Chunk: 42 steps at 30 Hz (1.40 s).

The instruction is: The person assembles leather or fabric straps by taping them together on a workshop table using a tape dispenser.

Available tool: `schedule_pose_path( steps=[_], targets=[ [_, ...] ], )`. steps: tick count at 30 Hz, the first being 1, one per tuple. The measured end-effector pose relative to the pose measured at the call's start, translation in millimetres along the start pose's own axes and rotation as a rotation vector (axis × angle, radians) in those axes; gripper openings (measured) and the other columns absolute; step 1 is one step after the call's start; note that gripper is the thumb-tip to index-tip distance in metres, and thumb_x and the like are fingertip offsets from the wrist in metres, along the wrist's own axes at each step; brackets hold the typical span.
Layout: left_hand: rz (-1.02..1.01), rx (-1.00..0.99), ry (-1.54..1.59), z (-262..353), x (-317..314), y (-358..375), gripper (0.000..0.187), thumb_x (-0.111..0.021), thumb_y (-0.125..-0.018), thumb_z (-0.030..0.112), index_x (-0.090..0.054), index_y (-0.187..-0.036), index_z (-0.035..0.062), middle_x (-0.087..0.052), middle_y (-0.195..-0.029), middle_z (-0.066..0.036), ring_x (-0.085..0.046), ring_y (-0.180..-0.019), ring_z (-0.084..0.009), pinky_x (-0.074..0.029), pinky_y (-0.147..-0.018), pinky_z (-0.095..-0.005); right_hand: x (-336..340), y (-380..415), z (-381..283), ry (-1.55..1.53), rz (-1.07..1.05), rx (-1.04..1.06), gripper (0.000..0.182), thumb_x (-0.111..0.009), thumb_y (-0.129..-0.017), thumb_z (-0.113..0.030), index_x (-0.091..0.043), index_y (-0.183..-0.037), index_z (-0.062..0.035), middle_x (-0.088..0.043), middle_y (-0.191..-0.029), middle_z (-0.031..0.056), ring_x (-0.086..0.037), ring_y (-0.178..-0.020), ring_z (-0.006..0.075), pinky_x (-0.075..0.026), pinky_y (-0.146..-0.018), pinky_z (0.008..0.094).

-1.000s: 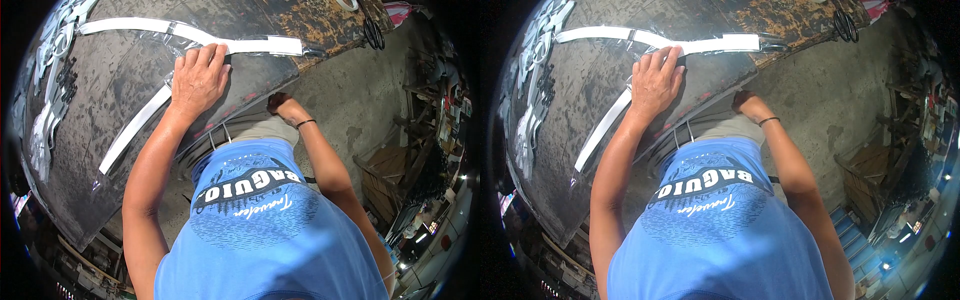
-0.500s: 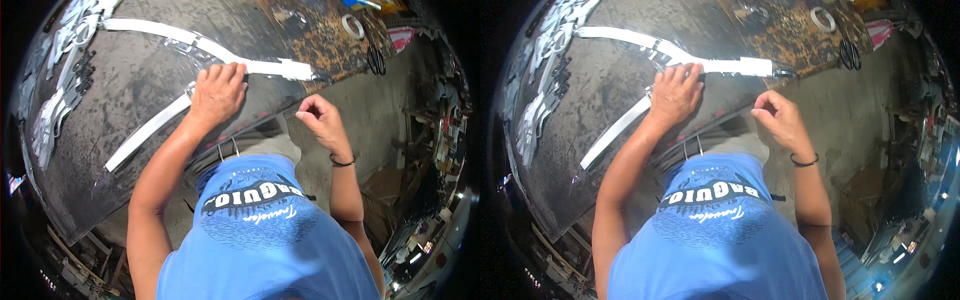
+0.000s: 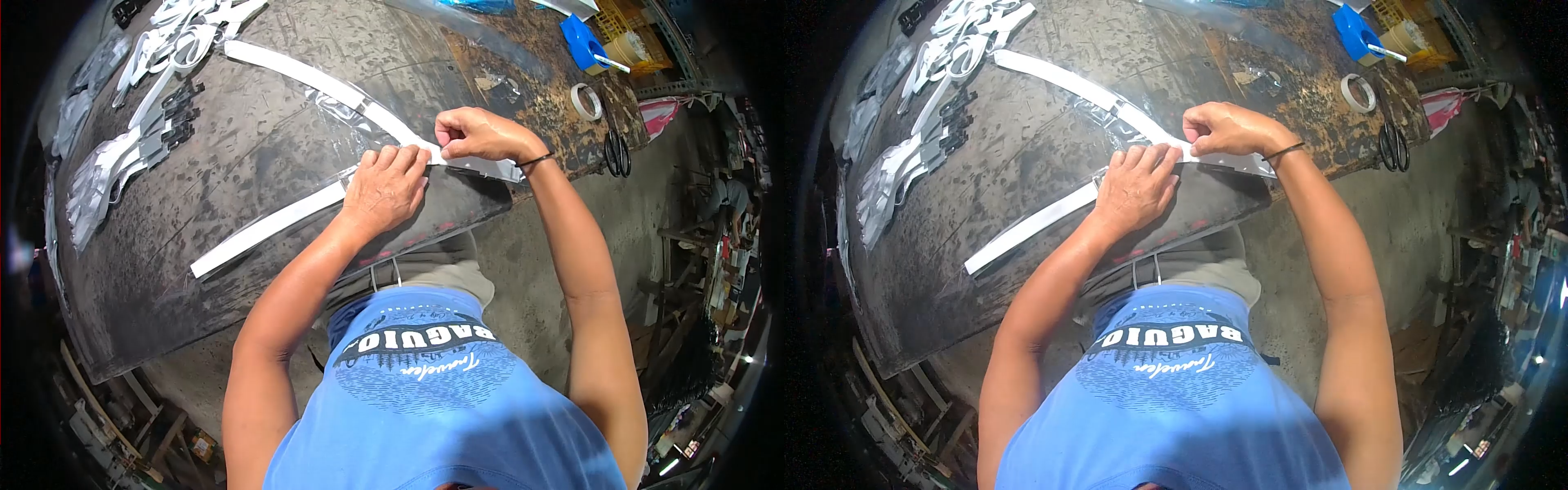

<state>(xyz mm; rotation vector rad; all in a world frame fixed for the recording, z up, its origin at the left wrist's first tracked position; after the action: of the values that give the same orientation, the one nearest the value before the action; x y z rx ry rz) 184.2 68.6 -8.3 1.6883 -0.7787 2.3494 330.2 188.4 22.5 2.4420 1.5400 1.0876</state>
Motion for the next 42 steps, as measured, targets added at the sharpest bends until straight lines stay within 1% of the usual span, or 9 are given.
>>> schedule_pose_path(
  steps=[11, 13, 29, 31, 34, 36, 38, 39, 42],
  targets=[
    [-0.038, 0.003, 0.006, -2, -1, 0, 0.053, -0.066, -0.081, 0.021, -0.052, -0.131, 0.0098, -0.055, -0.12, -0.005, -0.052, -0.1, -0.023, -0.039, -0.078, -0.0382, -1, -18, -3, 0.055, -0.076, 0.016, 0.019, -0.072, -0.077, -0.01, -0.055, -0.08, -0.0028, -0.054, -0.069, 0.0017, -0.048, -0.065, 0.0118, -0.041, -0.057, 0.0306],
    [-0.044, 0.004, 0.009, -2, -2, 1, 0.054, -0.066, -0.08, 0.02, -0.052, -0.131, 0.0097, -0.055, -0.12, -0.005, -0.052, -0.1, -0.023, -0.039, -0.078, -0.0381, 0, -19, -1, 0.0, -0.121, -0.122, 0.02, -0.069, -0.072, -0.016, -0.057, -0.081, -0.0023, -0.058, -0.074, 0.0067, -0.054, -0.072, 0.0188, -0.043, -0.063, 0.0343],
    [-0.053, 0.008, 0.029, -2, -1, 0, 0.057, -0.068, -0.078, 0.019, -0.052, -0.133, 0.0094, -0.055, -0.122, -0.005, -0.052, -0.101, -0.0236, -0.039, -0.079, -0.0383, -4, -23, 1, 0.106, -0.081, -0.057, 0.018, -0.069, -0.071, -0.014, -0.059, -0.08, -0.0027, -0.061, -0.073, 0.0095, -0.058, -0.072, 0.0231, -0.045, -0.063, 0.0371],
    [-0.061, 0.012, 0.036, -2, -1, 0, 0.057, -0.068, -0.078, 0.019, -0.052, -0.132, 0.0091, -0.055, -0.122, -0.005, -0.052, -0.101, -0.0236, -0.039, -0.079, -0.0384, -6, -22, 0, 0.158, -0.032, -0.023, 0.018, -0.071, -0.074, -0.01, -0.057, -0.079, -0.0011, -0.056, -0.067, 0.0071, -0.051, -0.065, 0.0173, -0.042, -0.059, 0.0345],
    [-0.034, 0.011, 0.053, -3, -1, 1, 0.058, -0.069, -0.078, 0.019, -0.053, -0.132, 0.0081, -0.055, -0.122, -0.005, -0.052, -0.101, -0.0236, -0.039, -0.079, -0.0384, -10, -23, 2, 0.168, 0.002, -0.085, 0.018, -0.071, -0.074, -0.01, -0.056, -0.078, -0.0008, -0.057, -0.068, 0.0103, -0.053, -0.065, 0.0206, -0.043, -0.059, 0.0367],
    [-0.051, 0.011, 0.044, -3, -2, 1, 0.059, -0.069, -0.077, 0.019, -0.053, -0.132, 0.0075, -0.055, -0.122, -0.005, -0.052, -0.101, -0.0236, -0.039, -0.078, -0.0385, -13, -25, 8, 0.217, 0.014, -0.083, 0.023, -0.072, -0.074, -0.011, -0.055, -0.084, -0.001, -0.059, -0.07, 0.0124, -0.054, -0.066, 0.0234, -0.043, -0.061, 0.0383],
    [-0.061, 0.01, 0.05, -2, -2, 2, 0.059, -0.069, -0.076, 0.019, -0.053, -0.132, 0.0075, -0.055, -0.122, -0.005, -0.052, -0.101, -0.0236, -0.039, -0.078, -0.0386, -9, -20, 7, 0.286, 0.149, -0.096, 0.032, -0.075, -0.073, -0.013, -0.051, -0.091, -0.0013, -0.06, -0.074, 0.0144, -0.055, -0.068, 0.0255, -0.043, -0.062, 0.0387],
    [-0.058, 0.009, 0.051, -2, 0, 0, 0.06, -0.069, -0.076, 0.019, -0.053, -0.132, 0.0075, -0.055, -0.122, -0.005, -0.052, -0.1, -0.0235, -0.039, -0.078, -0.0387, -4, -18, 10, 0.307, 0.186, -0.097, 0.041, -0.078, -0.072, -0.018, -0.048, -0.096, -0.0022, -0.059, -0.075, 0.0133, -0.054, -0.069, 0.0242, -0.043, -0.062, 0.0381],
    [-0.039, 0.008, 0.044, -2, 0, 0, 0.059, -0.07, -0.075, 0.019, -0.054, -0.131, 0.0077, -0.056, -0.121, -0.005, -0.052, -0.1, -0.0234, -0.039, -0.077, -0.0388, 1, -9, 14, 0.155, 0.242, -0.054, 0.043, -0.081, -0.071, -0.023, -0.049, -0.093, -0.0026, -0.056, -0.073, 0.0115, -0.054, -0.069, 0.0223, -0.043, -0.062, 0.0366]
  ],
)
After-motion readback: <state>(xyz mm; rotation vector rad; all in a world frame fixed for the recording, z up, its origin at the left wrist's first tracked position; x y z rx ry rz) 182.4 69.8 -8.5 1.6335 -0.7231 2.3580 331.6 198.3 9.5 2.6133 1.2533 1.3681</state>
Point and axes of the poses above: each hand's wrist, its own y-axis away from the middle knuckle, its own x-axis out of the back of the hand, z = x × y, the point moved 4 cm from there along -y, towards the middle knuckle
